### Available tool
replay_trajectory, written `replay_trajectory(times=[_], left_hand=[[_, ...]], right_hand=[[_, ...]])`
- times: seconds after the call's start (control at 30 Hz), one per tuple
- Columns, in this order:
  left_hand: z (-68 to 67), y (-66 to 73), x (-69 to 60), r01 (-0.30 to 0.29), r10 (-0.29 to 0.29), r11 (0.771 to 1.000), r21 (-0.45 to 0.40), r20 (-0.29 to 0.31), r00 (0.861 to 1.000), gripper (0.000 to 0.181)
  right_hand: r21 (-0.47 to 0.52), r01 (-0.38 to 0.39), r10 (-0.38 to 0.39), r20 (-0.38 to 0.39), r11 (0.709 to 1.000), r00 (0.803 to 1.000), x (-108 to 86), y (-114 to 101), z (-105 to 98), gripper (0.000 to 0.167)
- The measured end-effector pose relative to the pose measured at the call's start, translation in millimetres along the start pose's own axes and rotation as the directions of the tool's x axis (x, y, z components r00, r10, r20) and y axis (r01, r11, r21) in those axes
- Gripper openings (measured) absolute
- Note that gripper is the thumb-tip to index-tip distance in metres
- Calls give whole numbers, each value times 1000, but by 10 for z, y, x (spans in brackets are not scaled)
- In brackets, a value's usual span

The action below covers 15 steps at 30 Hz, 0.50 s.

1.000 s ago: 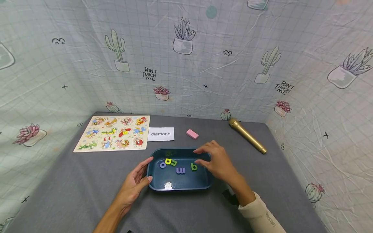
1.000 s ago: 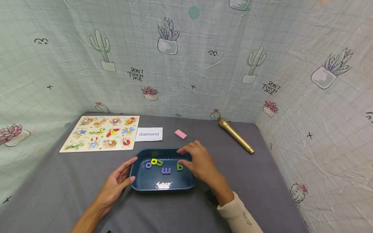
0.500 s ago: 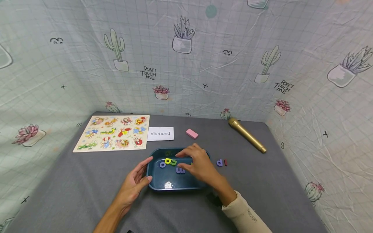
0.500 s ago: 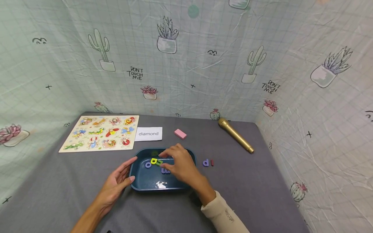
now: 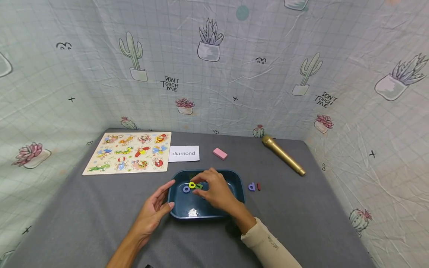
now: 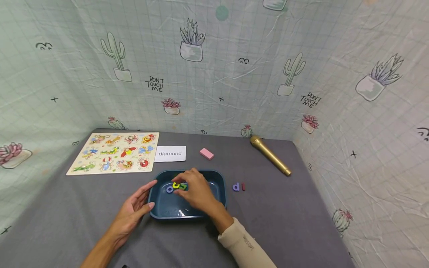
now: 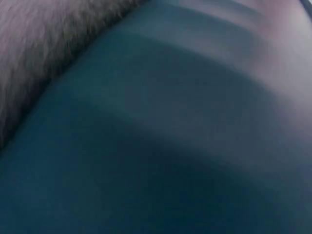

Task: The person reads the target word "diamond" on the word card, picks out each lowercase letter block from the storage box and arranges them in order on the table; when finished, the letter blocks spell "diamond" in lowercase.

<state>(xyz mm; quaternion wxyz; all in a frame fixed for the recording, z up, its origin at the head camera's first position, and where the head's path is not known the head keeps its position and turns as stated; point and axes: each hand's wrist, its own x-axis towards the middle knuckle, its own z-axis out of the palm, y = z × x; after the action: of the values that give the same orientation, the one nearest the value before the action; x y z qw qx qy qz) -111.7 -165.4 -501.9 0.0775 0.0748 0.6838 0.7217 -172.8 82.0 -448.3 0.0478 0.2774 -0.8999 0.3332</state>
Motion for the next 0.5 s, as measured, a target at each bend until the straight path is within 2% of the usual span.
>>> replay_trajectory(times=[0.3,0.5], left_hand=[[-1,6,-7,-1,1,1000,-4,13,1000,66],[5,16,-10,9,-9,1000,-5,7,1000,68]], right_hand=[[-7,-20,20,16,1000,1000,45,55,139,31],[-27,-52,54,57,998,997,59,115,185,33]])
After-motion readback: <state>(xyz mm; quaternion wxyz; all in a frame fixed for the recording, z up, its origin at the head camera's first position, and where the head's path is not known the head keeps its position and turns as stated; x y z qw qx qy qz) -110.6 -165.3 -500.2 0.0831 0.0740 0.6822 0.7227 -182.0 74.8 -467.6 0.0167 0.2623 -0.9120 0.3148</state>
